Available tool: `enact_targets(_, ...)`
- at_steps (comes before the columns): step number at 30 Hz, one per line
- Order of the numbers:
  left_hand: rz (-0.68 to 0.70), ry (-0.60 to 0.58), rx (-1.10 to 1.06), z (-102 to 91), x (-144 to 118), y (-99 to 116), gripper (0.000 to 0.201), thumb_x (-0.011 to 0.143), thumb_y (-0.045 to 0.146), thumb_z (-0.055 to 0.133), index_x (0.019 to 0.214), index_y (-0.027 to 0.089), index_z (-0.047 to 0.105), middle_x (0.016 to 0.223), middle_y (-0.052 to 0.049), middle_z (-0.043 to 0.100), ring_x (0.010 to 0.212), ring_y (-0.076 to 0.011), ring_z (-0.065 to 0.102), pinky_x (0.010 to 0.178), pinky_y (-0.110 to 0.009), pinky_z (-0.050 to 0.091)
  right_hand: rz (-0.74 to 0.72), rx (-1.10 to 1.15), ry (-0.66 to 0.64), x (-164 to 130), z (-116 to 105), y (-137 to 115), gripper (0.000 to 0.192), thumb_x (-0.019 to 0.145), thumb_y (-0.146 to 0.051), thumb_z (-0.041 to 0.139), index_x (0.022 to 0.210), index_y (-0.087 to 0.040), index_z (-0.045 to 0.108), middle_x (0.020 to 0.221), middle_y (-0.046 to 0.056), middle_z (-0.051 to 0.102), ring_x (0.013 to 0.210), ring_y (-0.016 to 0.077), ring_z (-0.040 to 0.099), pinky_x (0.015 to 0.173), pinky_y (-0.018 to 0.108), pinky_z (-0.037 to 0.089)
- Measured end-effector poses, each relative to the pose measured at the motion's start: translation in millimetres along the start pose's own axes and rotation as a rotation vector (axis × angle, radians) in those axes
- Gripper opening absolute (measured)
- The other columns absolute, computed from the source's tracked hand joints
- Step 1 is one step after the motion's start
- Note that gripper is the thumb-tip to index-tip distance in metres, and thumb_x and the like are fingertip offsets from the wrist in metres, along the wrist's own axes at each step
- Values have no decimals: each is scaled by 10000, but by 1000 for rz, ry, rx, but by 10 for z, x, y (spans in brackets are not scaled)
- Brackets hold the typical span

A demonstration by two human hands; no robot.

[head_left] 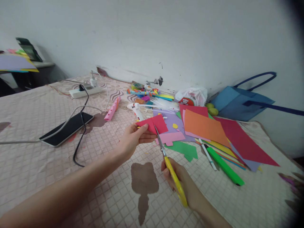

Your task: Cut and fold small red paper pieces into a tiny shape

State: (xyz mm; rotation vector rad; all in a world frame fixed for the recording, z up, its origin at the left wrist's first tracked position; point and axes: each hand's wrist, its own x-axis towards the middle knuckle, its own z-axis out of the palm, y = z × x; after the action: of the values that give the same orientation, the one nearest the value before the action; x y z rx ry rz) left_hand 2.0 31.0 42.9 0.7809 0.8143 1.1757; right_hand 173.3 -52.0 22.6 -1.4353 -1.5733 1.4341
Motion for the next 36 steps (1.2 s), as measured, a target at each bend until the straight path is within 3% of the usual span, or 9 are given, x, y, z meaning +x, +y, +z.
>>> enact_targets(7,4,-7,-1,0,-2,5,139,817,253,601,762,125,614,684,-86,722,663,-191,701,659,-293,569,69,32,11,25,12,63,312,760,-503,551,705,-223,427,556,-59,350,438,84,281,402,220,222)
enact_targets(12,7,2,2,6,-13,14,142,793,259,634,792,120,603,713,-87,723,668,-189,701,662,-291,569,-25,-24,-6,4,-16,93,392,798,-611,471,789,-219,465,551,-65,315,445,89,264,413,224,226)
enact_targets(16,-17,-7,24,1,-22,-23,167,781,279,647,811,123,597,715,-96,725,673,-195,702,671,-302,568,-78,-75,-30,-18,-36,146,389,864,-591,392,914,-219,495,571,-57,351,467,98,300,437,222,264)
enact_targets(28,-55,-93,24,25,-72,-124,158,787,287,641,813,133,612,726,-81,729,700,-185,702,701,-294,560,-131,-36,-14,17,-26,244,445,868,-615,359,951,-202,502,566,-56,364,466,102,326,447,230,294)
enact_targets(36,-56,-108,15,12,-52,-140,154,797,277,633,824,127,613,720,-85,728,693,-178,701,696,-286,563,-119,-17,-5,30,-13,211,475,828,-676,362,842,-211,454,500,-77,346,411,86,284,409,229,245)
